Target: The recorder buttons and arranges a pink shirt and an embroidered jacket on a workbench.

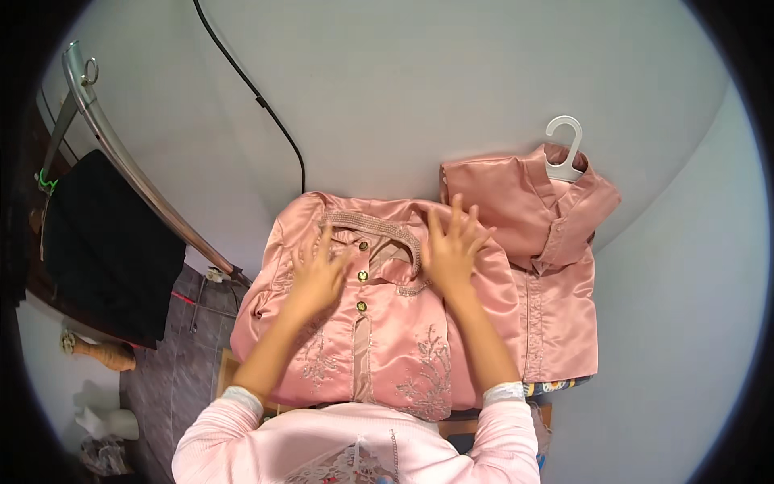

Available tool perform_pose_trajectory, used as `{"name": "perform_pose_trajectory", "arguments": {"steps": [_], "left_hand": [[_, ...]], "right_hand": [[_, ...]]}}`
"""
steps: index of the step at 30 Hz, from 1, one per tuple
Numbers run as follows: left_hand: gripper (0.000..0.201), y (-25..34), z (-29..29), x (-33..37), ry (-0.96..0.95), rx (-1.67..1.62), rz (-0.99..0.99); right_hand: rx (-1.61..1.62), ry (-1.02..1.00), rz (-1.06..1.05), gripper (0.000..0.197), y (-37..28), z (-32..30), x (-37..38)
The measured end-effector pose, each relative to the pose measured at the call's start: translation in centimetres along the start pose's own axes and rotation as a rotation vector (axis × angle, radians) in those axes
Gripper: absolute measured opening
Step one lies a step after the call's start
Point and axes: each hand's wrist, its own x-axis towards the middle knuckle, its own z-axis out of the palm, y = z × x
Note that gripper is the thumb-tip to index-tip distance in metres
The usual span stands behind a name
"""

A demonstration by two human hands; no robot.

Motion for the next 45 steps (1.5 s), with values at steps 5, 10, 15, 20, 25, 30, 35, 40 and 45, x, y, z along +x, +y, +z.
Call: {"name": "perform_pose_trajectory", "arguments": {"steps": [5,10,15,20,25,30,35,40,45], "left_hand": [[0.036,1.2,2.7,-3.6,-0.038,-0.091,-0.029],[0.035,0.6,4.4,-4.2,0.026,-0.083,-0.001],[0.036,0.6,5.2,-4.6,0.028,-0.070,0.000],[0.036,0.7,5.2,-4.8,0.027,-0.085,-0.020],[0.037,0.8,5.4,-4.8,0.037,-0.138,-0.016],[0.037,0.7,5.4,-4.7,0.031,-0.166,-0.017],[0.038,0.8,5.6,-4.7,0.036,-0.188,-0.009],[0.038,1.5,5.1,-5.6,0.008,-0.184,-0.015],[0.037,1.7,5.0,-6.2,-0.011,-0.197,0.004]], "right_hand": [[0.271,-0.224,-0.302,0.028,-5.8,-3.2,-4.1],[0.371,-0.282,-0.343,0.044,-7.8,-1.2,-6.1],[0.385,-0.274,-0.273,0.047,-8.5,-0.3,-7.3],[0.375,-0.313,-0.210,0.044,-8.9,-1.2,-7.2],[0.306,-0.208,-0.219,0.028,-9.2,-1.5,-7.8],[0.040,-0.201,-0.160,0.019,-11.2,-1.9,-8.1],[-0.156,-0.154,-0.223,0.025,-12.4,-0.9,-9.3],[-0.210,-0.129,-0.103,0.019,-13.2,-0.2,-10.2],[-0.196,-0.184,0.024,0.017,-13.4,0.0,-9.9]]}}
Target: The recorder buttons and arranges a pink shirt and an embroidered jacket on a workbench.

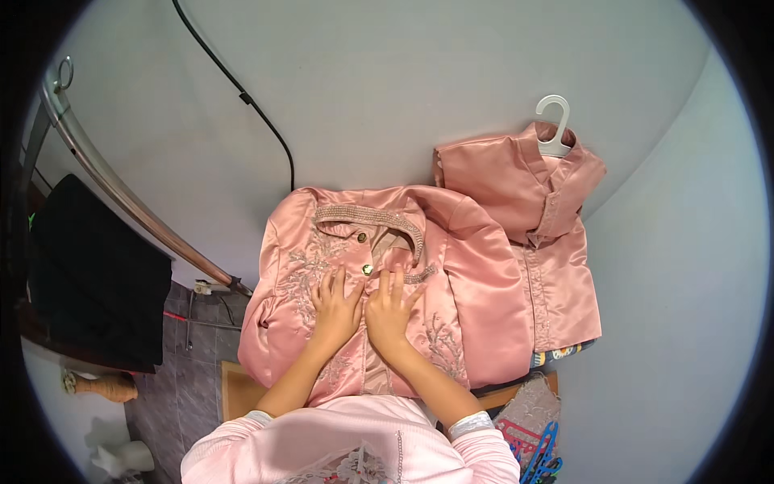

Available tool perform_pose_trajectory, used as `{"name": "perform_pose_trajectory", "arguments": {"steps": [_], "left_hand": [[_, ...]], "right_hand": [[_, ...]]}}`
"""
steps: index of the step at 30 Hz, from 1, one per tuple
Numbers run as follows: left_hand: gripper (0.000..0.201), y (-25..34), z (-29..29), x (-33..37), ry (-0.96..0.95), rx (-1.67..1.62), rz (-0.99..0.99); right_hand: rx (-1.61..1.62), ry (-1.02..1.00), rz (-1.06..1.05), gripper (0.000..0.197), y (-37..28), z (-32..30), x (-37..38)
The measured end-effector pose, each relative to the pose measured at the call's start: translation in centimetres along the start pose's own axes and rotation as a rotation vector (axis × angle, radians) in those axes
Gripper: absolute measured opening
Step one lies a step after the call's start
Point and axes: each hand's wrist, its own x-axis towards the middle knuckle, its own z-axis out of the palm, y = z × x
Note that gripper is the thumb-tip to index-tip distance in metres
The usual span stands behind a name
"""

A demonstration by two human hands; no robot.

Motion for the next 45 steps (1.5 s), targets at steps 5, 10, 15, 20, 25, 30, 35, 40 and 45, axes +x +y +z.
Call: {"name": "perform_pose_trajectory", "arguments": {"steps": [5,10,15,20,25,30,35,40,45], "left_hand": [[0.038,-0.2,0.2,-0.1,-0.002,-0.010,-0.022],[0.037,-0.1,0.9,-0.3,0.002,-0.018,-0.017],[0.036,-0.2,0.7,-0.4,-0.019,-0.033,-0.034],[0.038,-0.2,0.8,-0.3,-0.023,-0.006,-0.030],[0.037,-0.1,0.4,-0.1,-0.021,0.005,-0.024],[0.036,-0.3,0.7,-0.2,-0.008,-0.003,-0.026],[0.035,-0.3,0.6,-0.2,-0.030,-0.031,-0.042],[0.034,-0.3,0.8,-0.1,-0.006,-0.051,-0.042],[0.033,-0.4,0.6,-0.1,0.001,-0.067,-0.046]], "right_hand": [[0.067,-0.057,0.018,0.017,-0.6,-1.1,-0.1],[0.139,-0.020,0.059,0.014,0.2,-0.7,-0.4],[0.090,0.062,0.052,0.013,-0.1,0.0,-0.6],[0.149,0.107,-0.019,0.014,-0.4,-0.4,-0.8],[0.220,0.053,-0.013,0.015,-0.6,-0.6,-0.5],[0.384,-0.106,0.063,0.016,0.0,-2.0,0.9],[0.385,-0.165,0.072,0.015,0.5,-1.2,1.2],[0.411,-0.142,0.107,0.019,-0.3,-1.3,1.8],[0.390,-0.134,0.177,0.015,-0.2,-1.1,2.1]]}}
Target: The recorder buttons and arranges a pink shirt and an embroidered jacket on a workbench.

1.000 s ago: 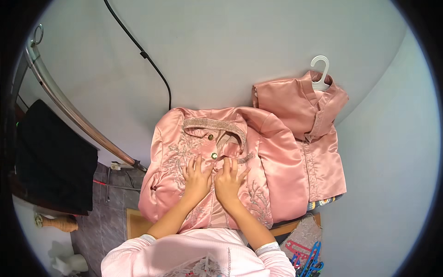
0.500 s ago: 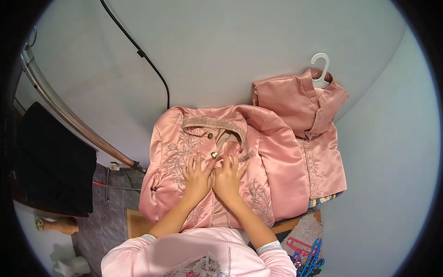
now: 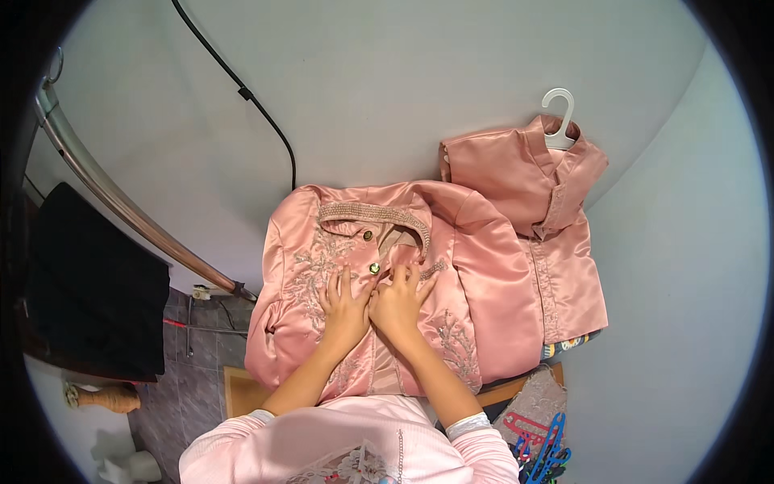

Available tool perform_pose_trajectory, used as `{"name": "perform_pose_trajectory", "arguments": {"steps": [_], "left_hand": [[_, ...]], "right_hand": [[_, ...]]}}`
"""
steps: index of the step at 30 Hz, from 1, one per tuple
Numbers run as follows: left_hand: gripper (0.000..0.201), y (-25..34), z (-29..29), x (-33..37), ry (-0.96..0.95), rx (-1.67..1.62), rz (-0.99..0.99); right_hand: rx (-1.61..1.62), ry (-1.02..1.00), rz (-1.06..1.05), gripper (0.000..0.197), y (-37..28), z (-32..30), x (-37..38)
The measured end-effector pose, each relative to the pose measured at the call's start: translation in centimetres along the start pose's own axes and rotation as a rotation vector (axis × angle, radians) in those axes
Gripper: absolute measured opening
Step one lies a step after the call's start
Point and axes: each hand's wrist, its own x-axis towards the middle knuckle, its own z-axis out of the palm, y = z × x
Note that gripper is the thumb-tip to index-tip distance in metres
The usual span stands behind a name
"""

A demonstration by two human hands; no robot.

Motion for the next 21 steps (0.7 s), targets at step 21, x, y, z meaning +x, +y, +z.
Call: {"name": "perform_pose_trajectory", "arguments": {"steps": [21], "left_hand": [[0.039,0.0,-0.3,0.0,-0.029,-0.001,-0.002]], "right_hand": [[0.038,0.014,0.043,0.015,0.1,0.5,-1.6]]}}
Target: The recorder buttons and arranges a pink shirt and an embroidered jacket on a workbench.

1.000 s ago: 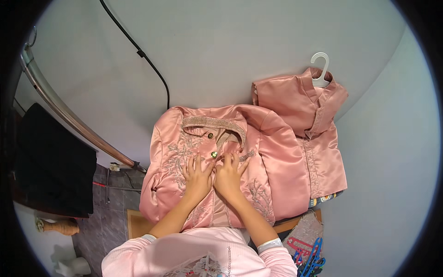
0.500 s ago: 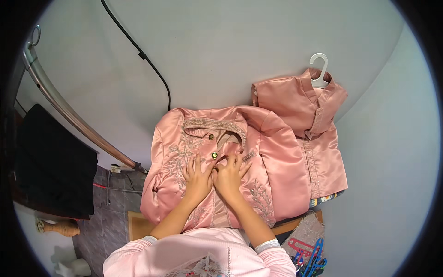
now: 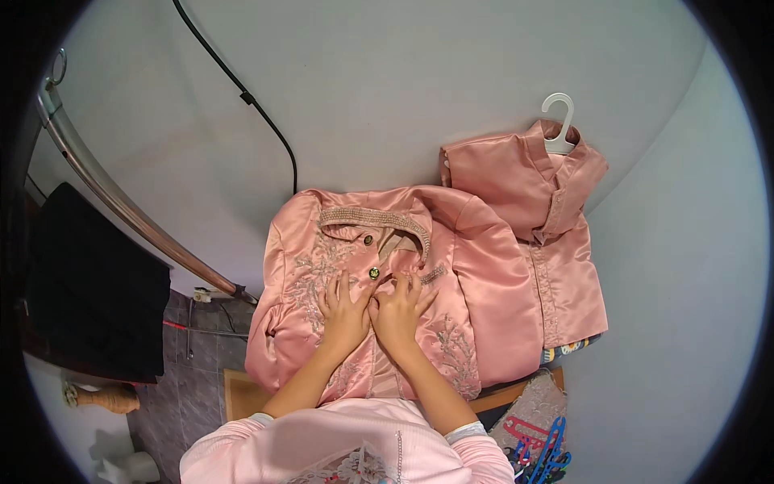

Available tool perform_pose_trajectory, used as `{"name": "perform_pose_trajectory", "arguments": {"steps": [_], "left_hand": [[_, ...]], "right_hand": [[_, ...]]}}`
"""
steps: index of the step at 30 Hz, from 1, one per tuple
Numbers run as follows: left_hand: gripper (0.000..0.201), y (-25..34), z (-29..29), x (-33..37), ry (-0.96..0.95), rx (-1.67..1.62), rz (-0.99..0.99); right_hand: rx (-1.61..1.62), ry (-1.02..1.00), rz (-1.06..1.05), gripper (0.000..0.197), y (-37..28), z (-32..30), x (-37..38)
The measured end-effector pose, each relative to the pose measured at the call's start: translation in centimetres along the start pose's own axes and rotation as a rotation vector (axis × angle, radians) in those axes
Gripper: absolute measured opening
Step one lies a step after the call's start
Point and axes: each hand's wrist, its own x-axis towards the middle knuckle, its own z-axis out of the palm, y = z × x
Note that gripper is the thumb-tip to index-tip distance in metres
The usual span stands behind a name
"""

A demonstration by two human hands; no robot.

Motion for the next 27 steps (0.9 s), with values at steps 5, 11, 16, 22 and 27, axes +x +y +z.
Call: {"name": "perform_pose_trajectory", "arguments": {"steps": [5,11,16,22,27], "left_hand": [[0.045,-0.2,-0.3,0.0,-0.019,-0.043,-0.002],[0.040,-0.6,0.4,-0.2,0.039,-0.073,0.004],[0.040,-0.6,0.4,-0.1,0.049,-0.089,-0.009],[0.039,-0.5,0.0,0.0,0.032,-0.082,0.003],[0.041,-0.5,0.0,0.0,0.018,-0.071,0.008]], "right_hand": [[-0.003,0.015,-0.046,0.019,0.1,0.1,-0.4],[-0.027,0.043,-0.011,0.022,-0.3,-0.1,-0.1],[0.003,0.049,0.038,0.024,-0.8,-0.2,0.0],[0.042,0.076,0.032,0.019,-0.2,0.7,0.2],[0.024,0.025,0.043,0.019,0.0,0.3,0.5]]}}
